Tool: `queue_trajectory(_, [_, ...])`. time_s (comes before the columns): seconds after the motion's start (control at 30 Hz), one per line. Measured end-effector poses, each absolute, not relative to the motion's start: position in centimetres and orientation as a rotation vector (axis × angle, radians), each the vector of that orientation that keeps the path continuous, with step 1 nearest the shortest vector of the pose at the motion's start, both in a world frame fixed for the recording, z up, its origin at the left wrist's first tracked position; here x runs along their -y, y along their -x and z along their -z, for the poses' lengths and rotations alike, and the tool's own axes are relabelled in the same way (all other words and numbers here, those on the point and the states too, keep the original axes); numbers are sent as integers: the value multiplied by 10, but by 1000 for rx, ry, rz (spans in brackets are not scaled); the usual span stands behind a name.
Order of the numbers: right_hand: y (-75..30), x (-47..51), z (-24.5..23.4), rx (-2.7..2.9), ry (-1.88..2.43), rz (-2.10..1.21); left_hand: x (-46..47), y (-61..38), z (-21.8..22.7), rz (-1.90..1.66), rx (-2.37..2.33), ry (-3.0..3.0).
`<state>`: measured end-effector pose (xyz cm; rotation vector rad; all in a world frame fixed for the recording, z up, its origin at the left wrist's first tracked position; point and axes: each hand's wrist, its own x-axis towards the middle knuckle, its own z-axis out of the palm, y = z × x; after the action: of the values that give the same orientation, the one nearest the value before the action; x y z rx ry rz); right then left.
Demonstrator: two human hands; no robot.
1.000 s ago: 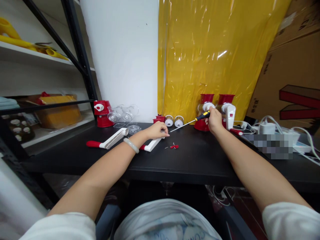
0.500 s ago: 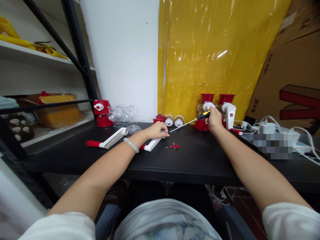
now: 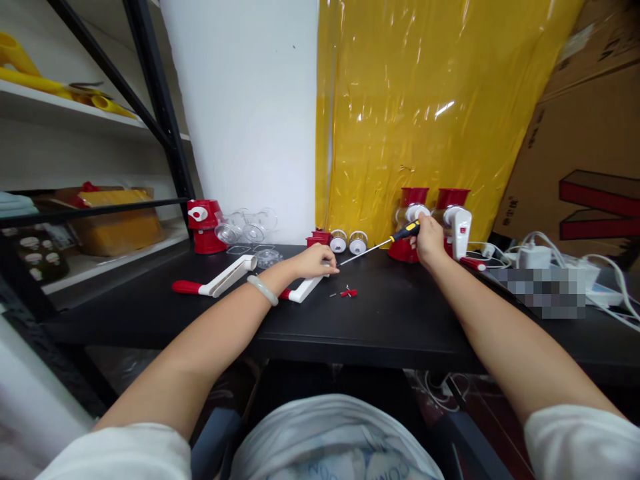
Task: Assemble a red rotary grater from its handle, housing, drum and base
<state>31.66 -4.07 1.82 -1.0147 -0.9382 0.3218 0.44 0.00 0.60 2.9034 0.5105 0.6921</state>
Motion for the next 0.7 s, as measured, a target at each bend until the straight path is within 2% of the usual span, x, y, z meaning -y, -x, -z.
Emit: queue_trajectory(0.7, [-312, 43, -21, 952, 967, -340, -4, -4, -4, -683, -527, -2911])
